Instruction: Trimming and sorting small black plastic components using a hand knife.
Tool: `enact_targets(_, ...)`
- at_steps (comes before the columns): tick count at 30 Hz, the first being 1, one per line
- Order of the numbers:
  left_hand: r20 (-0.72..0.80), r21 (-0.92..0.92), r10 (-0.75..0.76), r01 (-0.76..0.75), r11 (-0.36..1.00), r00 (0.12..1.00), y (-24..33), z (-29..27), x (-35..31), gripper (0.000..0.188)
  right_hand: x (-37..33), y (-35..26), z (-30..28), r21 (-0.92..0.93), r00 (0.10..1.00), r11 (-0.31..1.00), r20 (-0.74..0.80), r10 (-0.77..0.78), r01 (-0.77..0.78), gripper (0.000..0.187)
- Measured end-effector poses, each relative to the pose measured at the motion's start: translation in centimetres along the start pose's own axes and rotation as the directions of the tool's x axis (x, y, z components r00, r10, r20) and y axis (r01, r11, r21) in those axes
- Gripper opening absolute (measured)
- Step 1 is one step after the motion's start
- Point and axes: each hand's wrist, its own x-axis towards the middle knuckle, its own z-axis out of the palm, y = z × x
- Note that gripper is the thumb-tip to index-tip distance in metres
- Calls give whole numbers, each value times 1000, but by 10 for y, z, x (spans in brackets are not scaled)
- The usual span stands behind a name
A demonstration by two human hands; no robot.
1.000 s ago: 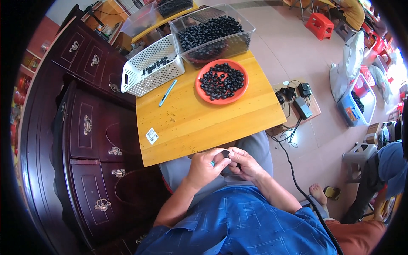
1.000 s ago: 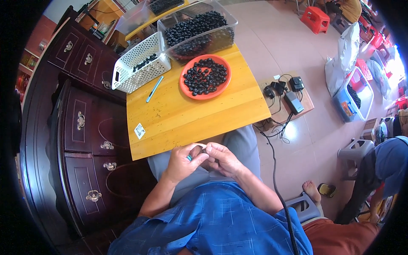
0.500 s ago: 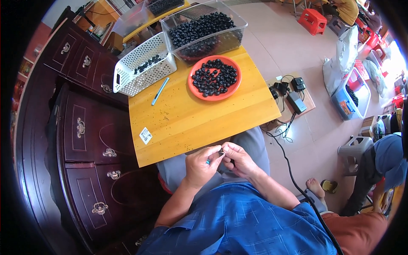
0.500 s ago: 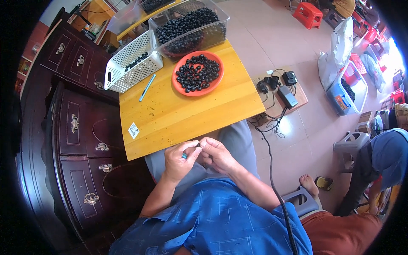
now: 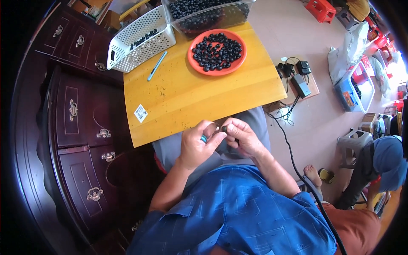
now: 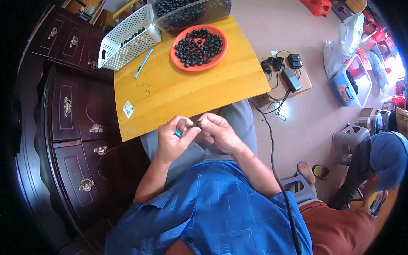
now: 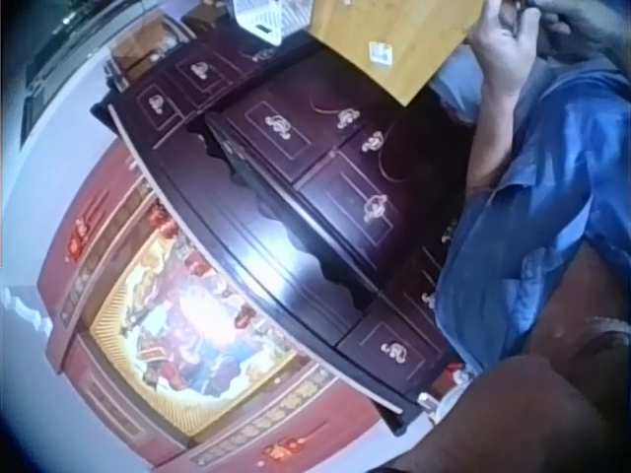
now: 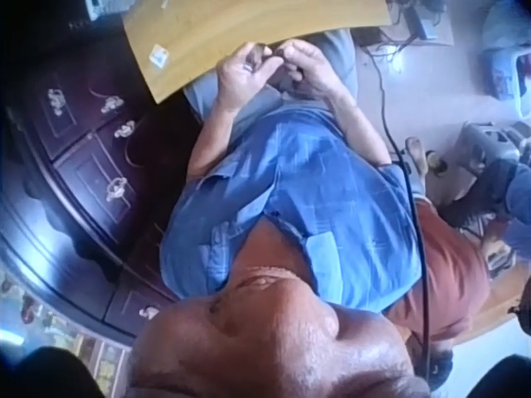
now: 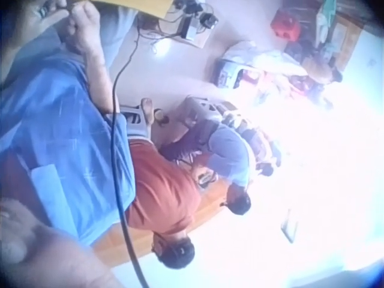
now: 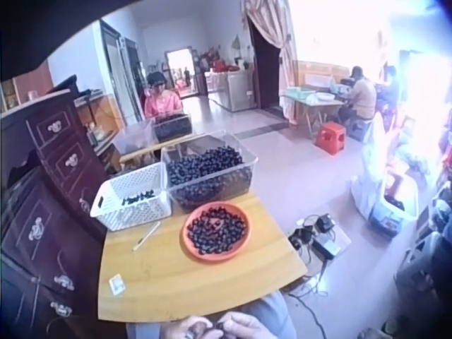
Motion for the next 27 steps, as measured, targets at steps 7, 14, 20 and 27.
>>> enact_targets(7,120,51,-66,60,997,991,1,-9,4,39,0,-7,0,2,1000,1000,3,1,-1,28)
enact_targets(14,206,152,-3,-29,988,978,2,-8,15,48,-3,-10,0,-73,994,997,105,38,-31,29)
enact_targets(20,285,194,105,-165,967,953,-2,-10,14,51,-3,-14,-4,-118,976,991,201,83,-60,28)
enact_targets(27,262,247,165,-232,941,951,-6,-7,10,50,-2,-7,-14,-167,971,983,210,111,-76,25)
